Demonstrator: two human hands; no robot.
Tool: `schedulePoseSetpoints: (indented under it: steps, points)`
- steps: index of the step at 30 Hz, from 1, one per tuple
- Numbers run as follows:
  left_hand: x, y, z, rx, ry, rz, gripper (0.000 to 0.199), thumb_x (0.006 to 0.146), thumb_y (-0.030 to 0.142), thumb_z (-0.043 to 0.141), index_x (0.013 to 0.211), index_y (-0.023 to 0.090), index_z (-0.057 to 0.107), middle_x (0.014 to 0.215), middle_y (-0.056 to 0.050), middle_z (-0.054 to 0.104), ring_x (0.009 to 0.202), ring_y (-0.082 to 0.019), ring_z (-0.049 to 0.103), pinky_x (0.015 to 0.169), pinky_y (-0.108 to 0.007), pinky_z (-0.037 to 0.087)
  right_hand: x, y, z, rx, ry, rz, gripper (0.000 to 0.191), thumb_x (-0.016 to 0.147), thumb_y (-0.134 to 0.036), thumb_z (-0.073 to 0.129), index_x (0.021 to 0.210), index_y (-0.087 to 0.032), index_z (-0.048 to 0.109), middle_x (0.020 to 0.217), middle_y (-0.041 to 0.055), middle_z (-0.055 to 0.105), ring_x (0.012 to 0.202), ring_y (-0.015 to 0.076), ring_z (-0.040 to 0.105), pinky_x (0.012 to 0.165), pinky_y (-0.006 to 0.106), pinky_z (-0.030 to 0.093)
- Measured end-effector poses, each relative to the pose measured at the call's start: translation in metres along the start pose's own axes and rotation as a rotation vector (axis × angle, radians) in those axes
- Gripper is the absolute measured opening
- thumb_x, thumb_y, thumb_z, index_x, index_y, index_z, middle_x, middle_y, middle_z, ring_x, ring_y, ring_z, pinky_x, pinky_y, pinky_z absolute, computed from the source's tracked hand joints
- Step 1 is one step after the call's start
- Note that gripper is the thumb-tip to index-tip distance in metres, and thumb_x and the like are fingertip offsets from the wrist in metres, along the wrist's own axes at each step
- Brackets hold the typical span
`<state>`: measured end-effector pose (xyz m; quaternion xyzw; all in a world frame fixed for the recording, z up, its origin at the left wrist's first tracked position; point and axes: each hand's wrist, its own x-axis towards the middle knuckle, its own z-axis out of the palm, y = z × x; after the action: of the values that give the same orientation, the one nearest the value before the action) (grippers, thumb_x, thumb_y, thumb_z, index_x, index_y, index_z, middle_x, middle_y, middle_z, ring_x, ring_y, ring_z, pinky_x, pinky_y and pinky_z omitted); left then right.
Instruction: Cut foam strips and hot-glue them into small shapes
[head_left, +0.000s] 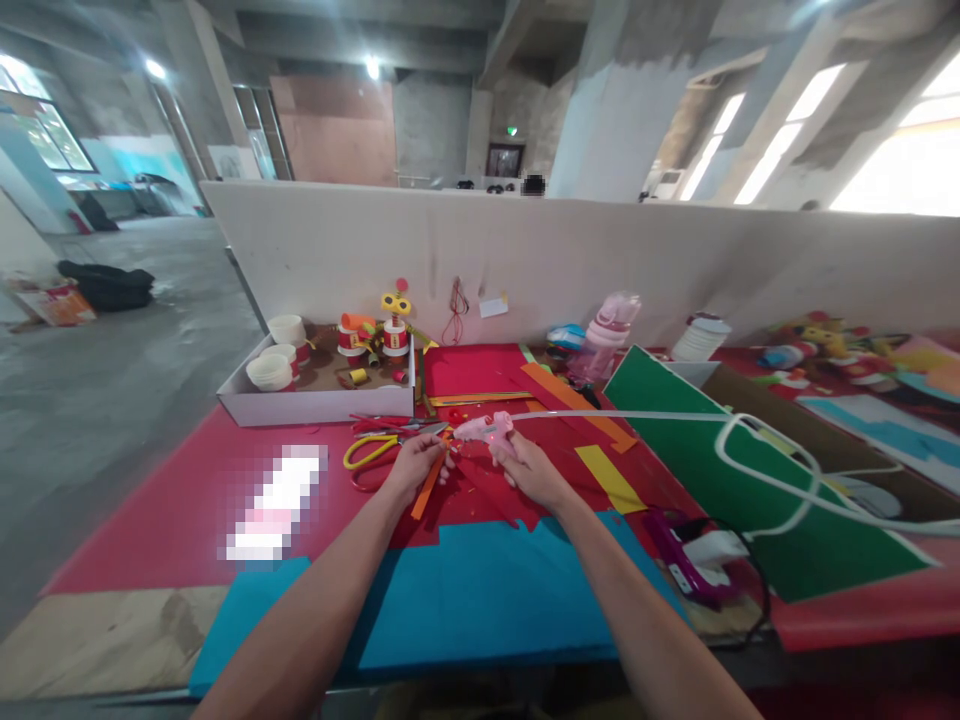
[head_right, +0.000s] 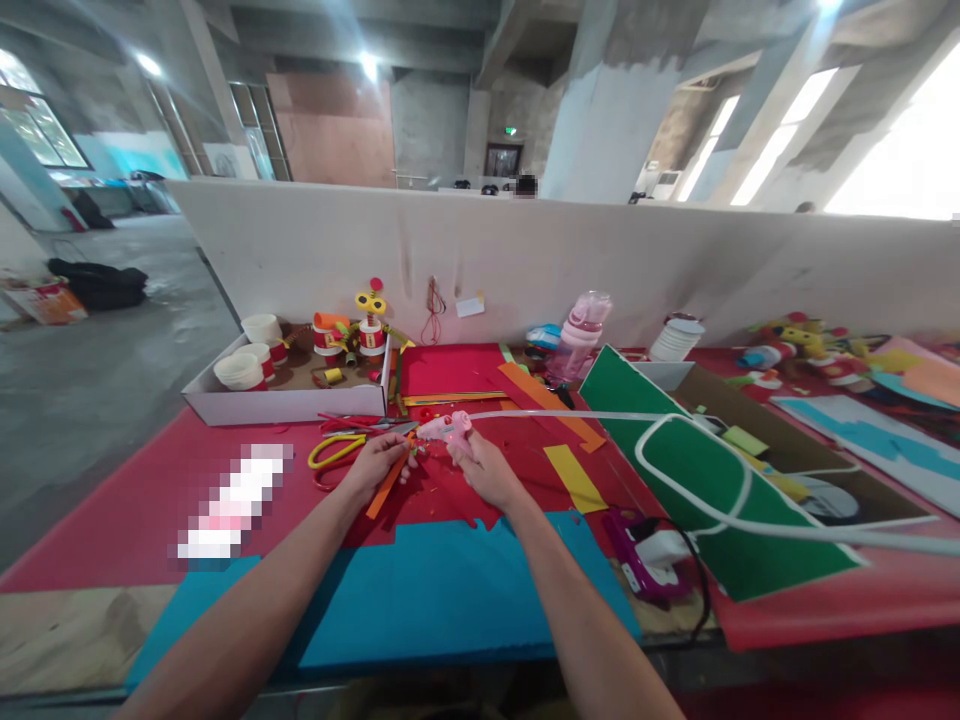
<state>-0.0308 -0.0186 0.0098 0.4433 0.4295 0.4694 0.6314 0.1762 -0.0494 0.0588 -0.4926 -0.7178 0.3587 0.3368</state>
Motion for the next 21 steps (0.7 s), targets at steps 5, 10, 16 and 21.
schedulePoseSetpoints:
  steps: [5, 10, 16, 21]
  points:
    - [0.0010, -0.0028, -0.0018, 0.005, -0.001, -0.002, 0.026, 0.071, 0.035, 0.068, 0.075, 0.016, 0.050, 0.058, -0.003, 0.064, 0.040, -0.011, 0.053, 0.039, -0.021, 0.044, -0.0004, 0.0008, -0.0014, -0.003, 0.013, 0.009, 0.030, 0.088, -0.047, 0.043, 0.091, -0.018, 0.052, 0.057, -0.0030, 0.053, 0.047, 0.0122, 0.047, 0.053, 0.025, 0.038]
    - [-0.0007, -0.0004, -0.0003, 0.007, -0.003, 0.007, 0.025, 0.071, 0.033, 0.067, 0.074, 0.015, 0.051, 0.057, -0.003, 0.063, 0.040, -0.010, 0.052, 0.038, -0.021, 0.044, -0.0006, -0.0008, -0.0005, -0.011, 0.012, 0.003, 0.031, 0.088, -0.048, 0.043, 0.090, -0.019, 0.051, 0.057, -0.0029, 0.052, 0.048, 0.0129, 0.048, 0.053, 0.025, 0.038]
    - [-0.0030, 0.0022, 0.0019, 0.009, -0.010, 0.012, 0.024, 0.072, 0.033, 0.067, 0.075, 0.015, 0.052, 0.058, -0.004, 0.064, 0.040, -0.010, 0.052, 0.039, -0.022, 0.043, -0.0015, -0.0018, -0.0012, 0.004, 0.012, 0.024, 0.029, 0.087, -0.047, 0.043, 0.081, -0.020, 0.050, 0.055, -0.0031, 0.051, 0.047, 0.0121, 0.047, 0.053, 0.025, 0.038]
    - [-0.0029, 0.0010, 0.0007, -0.010, -0.026, 0.010, 0.027, 0.072, 0.036, 0.068, 0.076, 0.015, 0.052, 0.058, -0.003, 0.064, 0.040, -0.010, 0.052, 0.039, -0.021, 0.043, -0.0019, 0.0020, -0.0025, 0.096, 0.017, 0.031, 0.031, 0.085, -0.051, 0.046, 0.083, -0.020, 0.049, 0.053, -0.0050, 0.049, 0.044, 0.0107, 0.046, 0.048, 0.023, 0.036]
